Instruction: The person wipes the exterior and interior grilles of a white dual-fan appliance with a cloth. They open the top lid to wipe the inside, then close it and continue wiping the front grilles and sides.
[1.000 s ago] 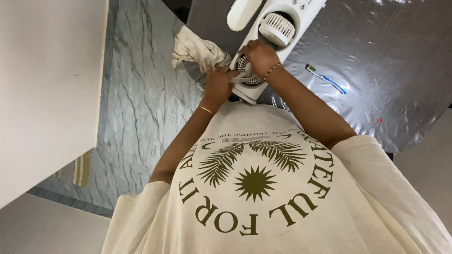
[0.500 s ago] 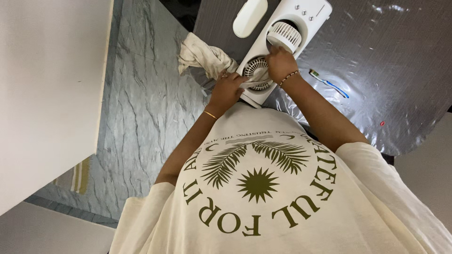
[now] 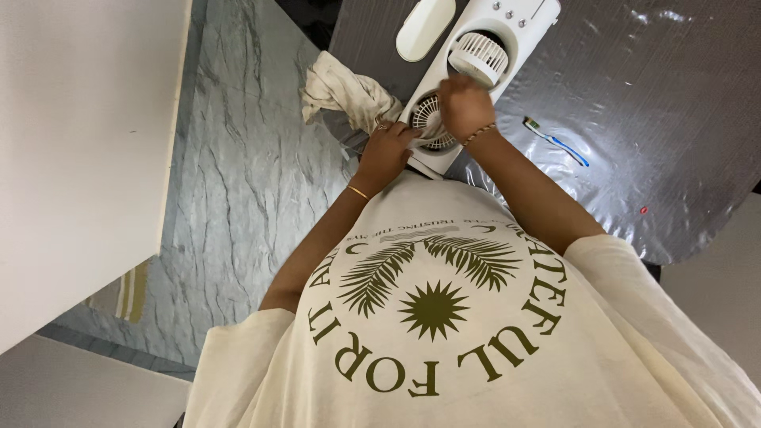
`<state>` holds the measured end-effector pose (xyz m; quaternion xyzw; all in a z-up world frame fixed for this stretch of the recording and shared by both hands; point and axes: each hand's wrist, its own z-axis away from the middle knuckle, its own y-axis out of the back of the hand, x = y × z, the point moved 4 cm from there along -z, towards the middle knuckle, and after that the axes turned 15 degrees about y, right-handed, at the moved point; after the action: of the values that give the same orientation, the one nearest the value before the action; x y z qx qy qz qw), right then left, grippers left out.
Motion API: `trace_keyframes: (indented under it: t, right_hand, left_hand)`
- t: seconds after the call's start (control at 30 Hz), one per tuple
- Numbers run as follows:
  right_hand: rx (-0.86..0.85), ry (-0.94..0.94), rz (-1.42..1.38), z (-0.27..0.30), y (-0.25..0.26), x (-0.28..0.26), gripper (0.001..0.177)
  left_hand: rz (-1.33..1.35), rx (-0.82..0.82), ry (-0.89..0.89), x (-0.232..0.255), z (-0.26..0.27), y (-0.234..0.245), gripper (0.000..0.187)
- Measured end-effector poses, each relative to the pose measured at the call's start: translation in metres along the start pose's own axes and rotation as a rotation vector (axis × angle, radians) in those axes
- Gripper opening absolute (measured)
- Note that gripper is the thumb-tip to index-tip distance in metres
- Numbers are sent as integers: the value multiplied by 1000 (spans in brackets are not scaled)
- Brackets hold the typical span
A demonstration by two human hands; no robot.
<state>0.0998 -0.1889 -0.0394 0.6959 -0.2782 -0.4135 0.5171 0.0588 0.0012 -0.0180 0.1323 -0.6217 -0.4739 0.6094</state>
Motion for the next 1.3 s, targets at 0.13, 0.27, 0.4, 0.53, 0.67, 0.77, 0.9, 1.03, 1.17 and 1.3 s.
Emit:
trace_keyframes:
  t: [0.13, 0.27, 0.4, 0.53, 0.67, 0.77, 0.9, 1.03, 1.17, 1.3]
  right_hand:
    - [-6, -214, -158, 22, 6, 16, 15]
    - [136, -189, -186, 24, -11, 16, 3]
    - [-10, -31, -61, 0, -44, 5, 16]
    - [-102, 335, -59, -16, -57, -23, 16]
    - [-134, 299, 14, -18, -46, -29, 11]
    - [-160, 14, 80, -10, -35, -12, 21]
    - [-142, -109, 35, 12, -26, 5, 18]
    - [-304, -233, 40, 32, -27, 8, 14]
    - [-408, -318, 6, 49, -22, 3, 15]
    - [-266, -298, -61, 42, -15, 2, 21]
  left_hand:
    - [53, 19, 2, 4, 3, 5, 46]
    - [77, 18, -31, 3, 3, 2, 45]
    - [43, 10, -52, -2, -1, -6, 41]
    - [10, -32, -23, -8, -3, -11, 37]
    - [15, -38, 3, -8, -2, -8, 45]
    - [20, -14, 4, -4, -1, -4, 48]
    - [37, -60, 69, -2, -1, -5, 54]
    - [43, -56, 93, 0, -3, -4, 57]
    - [64, -73, 102, 2, -5, -3, 57]
    - [28, -72, 73, 4, -6, -1, 57]
